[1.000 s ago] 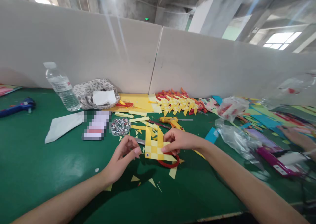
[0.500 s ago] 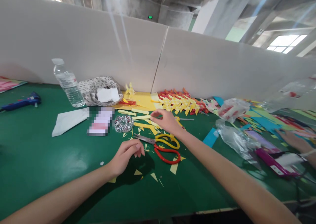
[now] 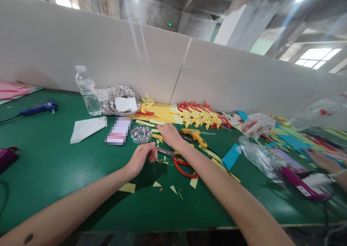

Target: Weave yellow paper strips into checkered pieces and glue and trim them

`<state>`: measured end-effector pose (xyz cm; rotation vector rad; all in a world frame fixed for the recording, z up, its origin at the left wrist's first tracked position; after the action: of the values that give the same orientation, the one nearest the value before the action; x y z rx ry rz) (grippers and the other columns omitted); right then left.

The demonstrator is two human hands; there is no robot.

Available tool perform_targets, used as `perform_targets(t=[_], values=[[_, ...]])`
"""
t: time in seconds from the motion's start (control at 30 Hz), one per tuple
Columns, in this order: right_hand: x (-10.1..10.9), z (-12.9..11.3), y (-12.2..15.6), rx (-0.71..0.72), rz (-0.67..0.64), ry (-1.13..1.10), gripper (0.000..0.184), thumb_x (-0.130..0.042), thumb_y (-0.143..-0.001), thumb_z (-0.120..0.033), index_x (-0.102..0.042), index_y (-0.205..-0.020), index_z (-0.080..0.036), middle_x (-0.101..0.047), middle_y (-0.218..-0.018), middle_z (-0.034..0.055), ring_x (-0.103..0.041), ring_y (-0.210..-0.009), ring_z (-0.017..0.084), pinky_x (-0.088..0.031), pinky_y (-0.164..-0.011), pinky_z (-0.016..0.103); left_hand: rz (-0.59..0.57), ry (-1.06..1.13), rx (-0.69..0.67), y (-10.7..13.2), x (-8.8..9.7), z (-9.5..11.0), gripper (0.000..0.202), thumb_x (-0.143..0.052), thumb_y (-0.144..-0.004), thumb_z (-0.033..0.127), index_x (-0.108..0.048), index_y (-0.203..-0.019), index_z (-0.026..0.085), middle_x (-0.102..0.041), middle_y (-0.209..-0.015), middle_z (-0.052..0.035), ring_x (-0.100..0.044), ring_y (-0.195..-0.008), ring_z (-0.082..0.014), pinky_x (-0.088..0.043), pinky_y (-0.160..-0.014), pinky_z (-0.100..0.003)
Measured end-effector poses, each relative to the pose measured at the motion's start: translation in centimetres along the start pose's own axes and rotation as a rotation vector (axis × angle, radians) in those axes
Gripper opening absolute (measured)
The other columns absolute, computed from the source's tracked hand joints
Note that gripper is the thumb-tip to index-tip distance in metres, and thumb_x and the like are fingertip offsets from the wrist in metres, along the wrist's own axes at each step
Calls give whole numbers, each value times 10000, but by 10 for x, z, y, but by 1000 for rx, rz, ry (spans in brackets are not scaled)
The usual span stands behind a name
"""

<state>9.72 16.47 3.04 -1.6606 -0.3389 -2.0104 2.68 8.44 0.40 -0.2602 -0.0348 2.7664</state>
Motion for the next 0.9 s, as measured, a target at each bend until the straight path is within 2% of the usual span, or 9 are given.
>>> perform_targets(t=[0.1, 0.2, 0.3, 0.43, 0.5, 0.6, 0.7, 0.8, 0.9], values=[[4, 5, 4, 4, 1, 26, 314, -443, -765, -7, -532, -1042, -125, -664, -882, 109, -600, -875, 215, -375, -789, 298, -4, 130, 131, -6, 5, -12, 350, -465, -805, 402, -573, -590, 147, -521, -540, 4, -477, -524, -95, -398, -564, -217], [13, 13, 13, -14, 31, 45, 281, -393, -832, -57, -487, -1086, -132, -649, -944, 108, -588, -907, 206, -374, -804, 291, -17, 183, 238, -8, 5, -21, 203, -563, -748, 330, -577, -660, 148, -564, -610, 1, -514, -570, -89, -438, -619, -215], [15, 20, 20, -26, 34, 68, 284, -366, -869, -98, -433, -1145, -105, -632, -971, 140, -583, -925, 217, -386, -800, 299, -27, 196, 272, -10, 5, -24, 163, -583, -732, 295, -573, -680, 141, -577, -626, -5, -522, -561, -77, -449, -621, -204], [0, 16, 19, 43, -36, 78, 339, -433, -828, -53, -436, -1160, -124, -647, -925, 131, -611, -869, 212, -417, -737, 278, -32, 229, 300, -12, 6, -29, 153, -586, -732, 284, -570, -695, 137, -578, -620, -5, -528, -541, -73, -467, -605, -205], [-4, 12, 17, 69, -49, 69, 355, -429, -819, -25, -450, -1156, -131, -657, -881, 118, -622, -838, 201, -421, -734, 272, -71, 253, 332, -11, 3, -31, 147, -593, -728, 283, -566, -705, 141, -580, -614, -2, -530, -522, -76, -475, -582, -211], [1, 10, 15, 62, -20, 48, 337, -411, -830, -35, -466, -1149, -129, -661, -850, 113, -621, -852, 205, -416, -773, 286, -145, 285, 347, -9, -4, -30, 136, -588, -736, 269, -563, -710, 138, -593, -619, -9, -547, -515, -82, -485, -569, -217], [21, 20, 17, -49, 96, -51, 349, -361, -863, -90, -419, -1206, -119, -657, -914, 129, -622, -859, 211, -436, -737, 290, -119, 290, 329, -8, -2, -27, 113, -589, -749, 239, -584, -787, 133, -639, -720, -38, -591, -579, -88, -497, -608, -217], [45, 39, 28, -208, 344, -419, 323, -390, -854, -145, -443, -1172, -167, -661, -927, 85, -628, -841, 183, -454, -747, 288, -47, 277, 289, -9, 4, -23, 204, -621, -745, 225, -587, -931, 148, -665, -907, -78, -637, -723, -120, -508, -688, -241], [48, 49, 40, -299, 491, -772, 302, -521, -777, -207, -494, -1077, -190, -652, -847, 43, -624, -779, 162, -469, -738, 291, 49, 264, 223, -12, 13, -19, 294, -662, -717, 196, -571, -994, 156, -651, -1015, -94, -641, -831, -147, -504, -750, -262]])
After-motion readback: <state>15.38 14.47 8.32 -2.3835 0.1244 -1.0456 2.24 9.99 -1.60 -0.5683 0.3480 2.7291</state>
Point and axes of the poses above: each hand's wrist, its own y-axis away from the middle knuckle, its own x-axis out of the back of the hand, z = x × y, the point moved 9 cm from there along -y, towards the middle knuckle
